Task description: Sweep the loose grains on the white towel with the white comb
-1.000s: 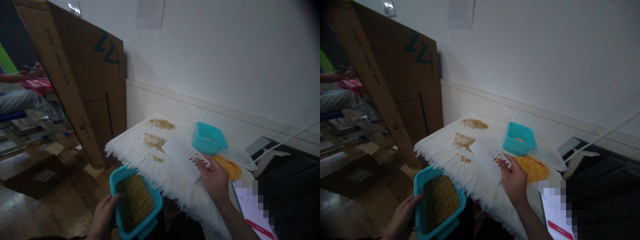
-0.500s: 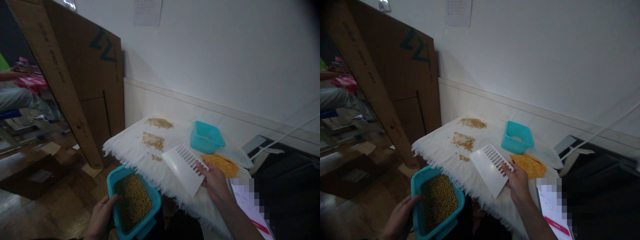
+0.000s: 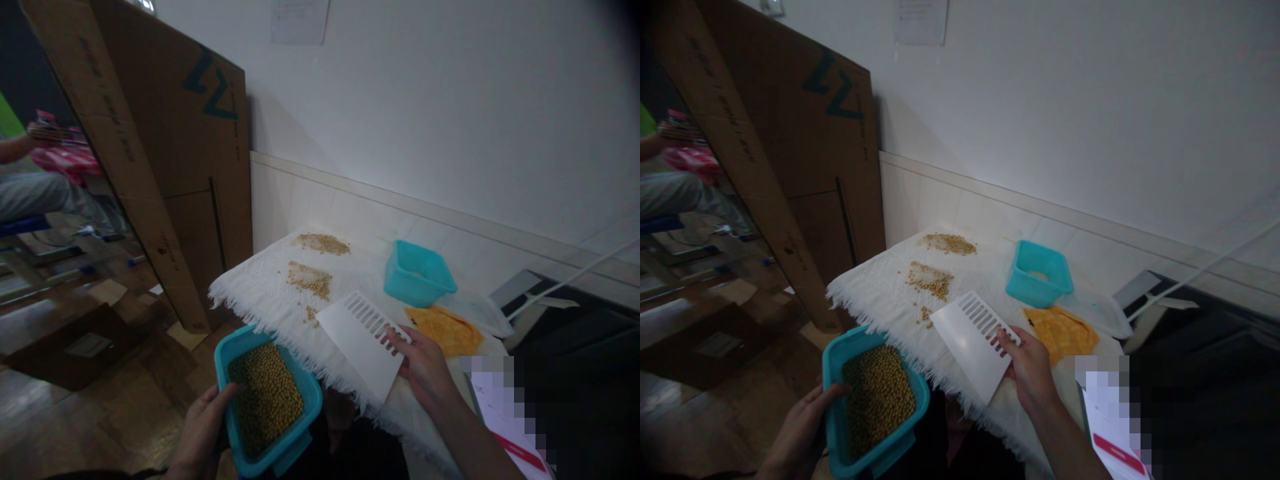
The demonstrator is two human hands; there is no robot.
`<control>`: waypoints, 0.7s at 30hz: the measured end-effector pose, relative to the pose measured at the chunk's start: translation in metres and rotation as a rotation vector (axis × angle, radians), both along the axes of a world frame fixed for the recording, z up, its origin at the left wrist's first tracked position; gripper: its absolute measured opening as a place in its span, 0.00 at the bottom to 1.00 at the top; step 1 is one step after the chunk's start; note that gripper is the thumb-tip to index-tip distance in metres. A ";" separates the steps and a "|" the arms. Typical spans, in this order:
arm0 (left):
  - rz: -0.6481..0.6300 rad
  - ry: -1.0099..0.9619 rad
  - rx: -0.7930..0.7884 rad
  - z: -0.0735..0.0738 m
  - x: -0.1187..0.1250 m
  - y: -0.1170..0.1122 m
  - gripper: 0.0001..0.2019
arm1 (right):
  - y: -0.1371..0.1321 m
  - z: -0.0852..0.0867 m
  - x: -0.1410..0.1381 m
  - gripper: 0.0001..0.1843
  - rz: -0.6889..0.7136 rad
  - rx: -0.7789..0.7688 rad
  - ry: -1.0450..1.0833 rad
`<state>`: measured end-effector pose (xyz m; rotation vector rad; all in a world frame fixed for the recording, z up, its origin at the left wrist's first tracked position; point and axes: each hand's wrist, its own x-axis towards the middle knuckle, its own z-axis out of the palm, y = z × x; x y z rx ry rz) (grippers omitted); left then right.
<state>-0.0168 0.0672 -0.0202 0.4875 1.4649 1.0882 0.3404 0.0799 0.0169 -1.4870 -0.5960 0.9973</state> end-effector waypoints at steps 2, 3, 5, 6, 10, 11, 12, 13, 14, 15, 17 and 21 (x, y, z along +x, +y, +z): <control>-0.003 -0.017 0.000 -0.001 -0.001 0.001 0.17 | 0.001 0.003 -0.007 0.30 -0.026 0.016 -0.017; -0.002 -0.017 0.008 -0.002 -0.001 0.001 0.17 | 0.002 0.005 -0.011 0.31 -0.036 0.022 -0.024; 0.000 -0.010 0.021 -0.004 -0.003 0.001 0.17 | 0.002 0.006 -0.017 0.32 -0.042 0.032 -0.029; -0.003 -0.006 0.024 -0.005 -0.004 0.002 0.17 | 0.003 0.006 -0.018 0.32 -0.036 0.033 -0.025; -0.024 -0.029 0.033 -0.012 -0.007 0.002 0.17 | 0.004 0.001 -0.015 0.33 0.002 0.028 -0.007; -0.020 -0.033 0.043 -0.014 -0.007 0.002 0.17 | 0.004 0.000 -0.013 0.33 0.020 0.018 -0.005; -0.012 -0.033 0.049 -0.016 -0.007 0.002 0.17 | 0.005 -0.001 -0.012 0.33 0.037 0.007 -0.003; -0.003 -0.028 0.053 -0.017 -0.007 0.002 0.17 | 0.006 -0.001 -0.011 0.32 0.051 -0.005 0.001; 0.009 -0.021 0.051 -0.018 -0.007 0.002 0.16 | 0.006 -0.002 -0.010 0.32 0.063 -0.014 0.008; 0.024 -0.013 0.043 -0.019 -0.007 0.002 0.16 | 0.007 -0.002 -0.011 0.33 0.066 -0.015 0.013; 0.047 -0.005 0.015 -0.018 -0.006 0.003 0.16 | 0.008 -0.002 -0.016 0.33 0.056 0.010 0.010; 0.059 0.007 0.008 -0.008 -0.004 0.002 0.17 | 0.012 -0.001 -0.029 0.31 0.022 0.063 -0.055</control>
